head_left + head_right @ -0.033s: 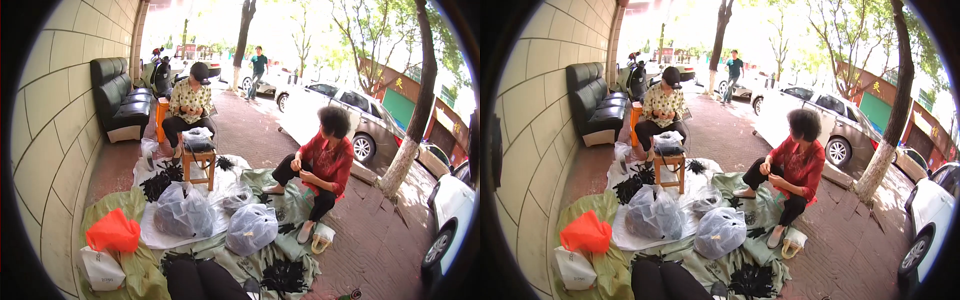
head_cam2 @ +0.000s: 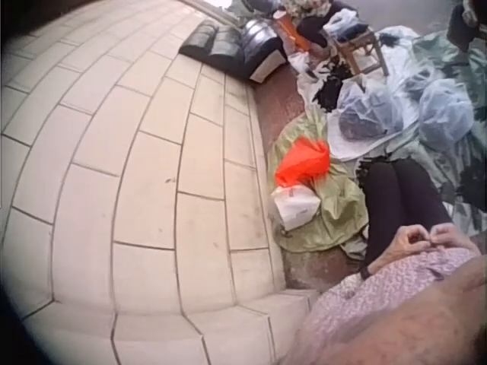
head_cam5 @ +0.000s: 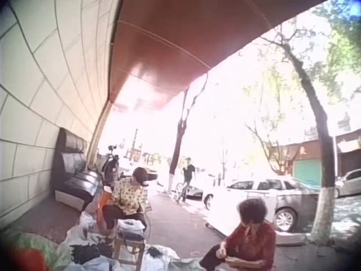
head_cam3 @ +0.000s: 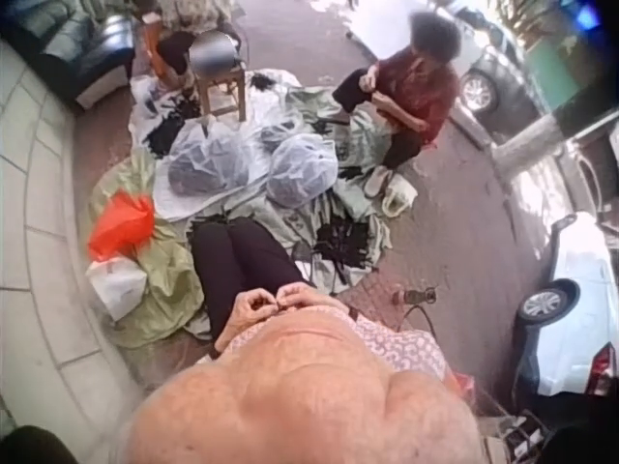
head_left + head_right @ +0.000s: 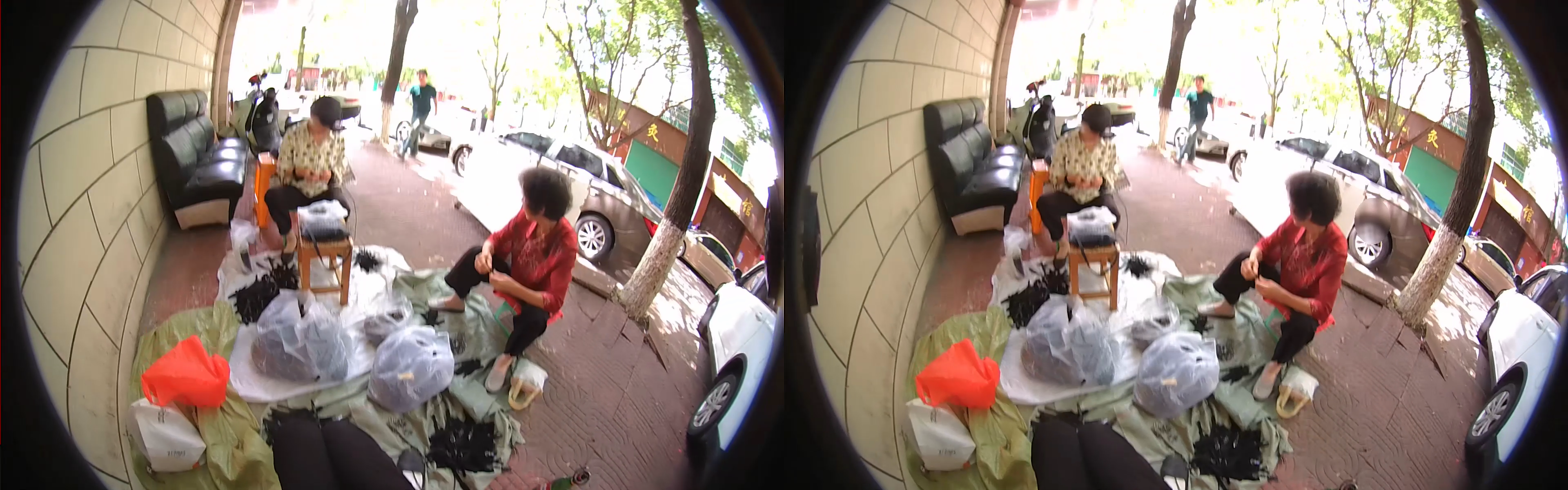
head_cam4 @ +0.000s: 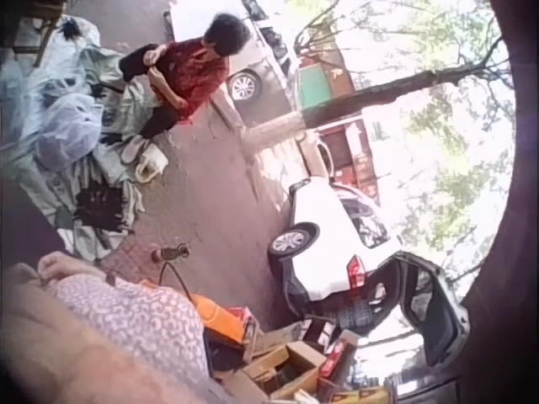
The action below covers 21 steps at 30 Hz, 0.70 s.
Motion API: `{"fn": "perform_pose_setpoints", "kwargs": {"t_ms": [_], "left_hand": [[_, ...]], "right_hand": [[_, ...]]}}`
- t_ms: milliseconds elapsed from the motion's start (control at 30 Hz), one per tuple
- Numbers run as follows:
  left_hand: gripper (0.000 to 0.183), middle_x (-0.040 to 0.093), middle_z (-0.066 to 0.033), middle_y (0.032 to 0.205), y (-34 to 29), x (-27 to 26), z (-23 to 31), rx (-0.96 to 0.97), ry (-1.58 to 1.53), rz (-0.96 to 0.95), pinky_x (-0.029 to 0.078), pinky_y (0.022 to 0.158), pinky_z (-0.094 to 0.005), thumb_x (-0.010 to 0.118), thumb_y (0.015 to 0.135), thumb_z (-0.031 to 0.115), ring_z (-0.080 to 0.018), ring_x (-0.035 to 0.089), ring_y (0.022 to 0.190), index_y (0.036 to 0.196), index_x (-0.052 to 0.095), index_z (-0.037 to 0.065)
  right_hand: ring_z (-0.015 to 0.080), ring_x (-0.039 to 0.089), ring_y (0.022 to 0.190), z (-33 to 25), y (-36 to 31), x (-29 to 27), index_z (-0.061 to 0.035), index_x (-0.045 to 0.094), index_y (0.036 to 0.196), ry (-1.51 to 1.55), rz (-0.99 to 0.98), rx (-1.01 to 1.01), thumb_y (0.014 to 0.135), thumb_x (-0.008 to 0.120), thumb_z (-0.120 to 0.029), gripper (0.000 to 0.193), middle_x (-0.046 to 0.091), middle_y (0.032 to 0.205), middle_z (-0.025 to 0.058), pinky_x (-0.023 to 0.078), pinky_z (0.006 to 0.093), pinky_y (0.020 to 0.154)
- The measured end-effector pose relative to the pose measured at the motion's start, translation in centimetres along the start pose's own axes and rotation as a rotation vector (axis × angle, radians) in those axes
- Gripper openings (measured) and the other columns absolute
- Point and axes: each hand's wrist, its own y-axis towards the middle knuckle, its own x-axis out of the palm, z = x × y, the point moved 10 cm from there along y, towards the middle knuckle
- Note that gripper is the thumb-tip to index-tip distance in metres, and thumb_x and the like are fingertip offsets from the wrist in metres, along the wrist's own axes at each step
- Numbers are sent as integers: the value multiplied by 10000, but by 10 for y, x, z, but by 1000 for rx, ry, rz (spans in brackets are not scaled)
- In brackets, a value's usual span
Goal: Manually assemble buckles onto black straps for footwear or bag manufacturing.
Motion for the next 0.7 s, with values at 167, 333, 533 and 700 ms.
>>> {"fn": "perform_pose_setpoints", "kwargs": {"t_ms": [167,333,533,700], "left_hand": [[468,634,-68,1083,21,-23,32,240,148,231,513,795,-260,675,829,72,-104,601,914,1272,559,-24],[198,557,58,721,38,-29,5,15,-189,275,364,564,-214,678,885,142,-21,456,651,1021,684,-2],[205,619,37,762,25,-33,22,226,27,384,418,633,-195,687,903,106,-34,517,703,1076,703,-2],[170,644,32,725,21,-37,26,259,83,465,435,623,-200,707,889,113,-21,539,691,1022,730,10]], "right_hand": [[90,489,600,-16,-6,0,-107,587,956,349,-9,-76,900,691,-179,138,515,714,-37,394,250,517],[101,585,710,-38,8,-21,-45,582,1021,116,249,-352,924,645,-87,124,619,824,21,471,240,629],[129,600,714,-32,8,-8,-25,570,985,168,213,-356,918,664,-94,134,633,873,49,495,261,644],[140,617,706,-30,8,-7,-24,567,977,134,233,-355,915,665,-89,133,632,849,57,512,266,651]]}}
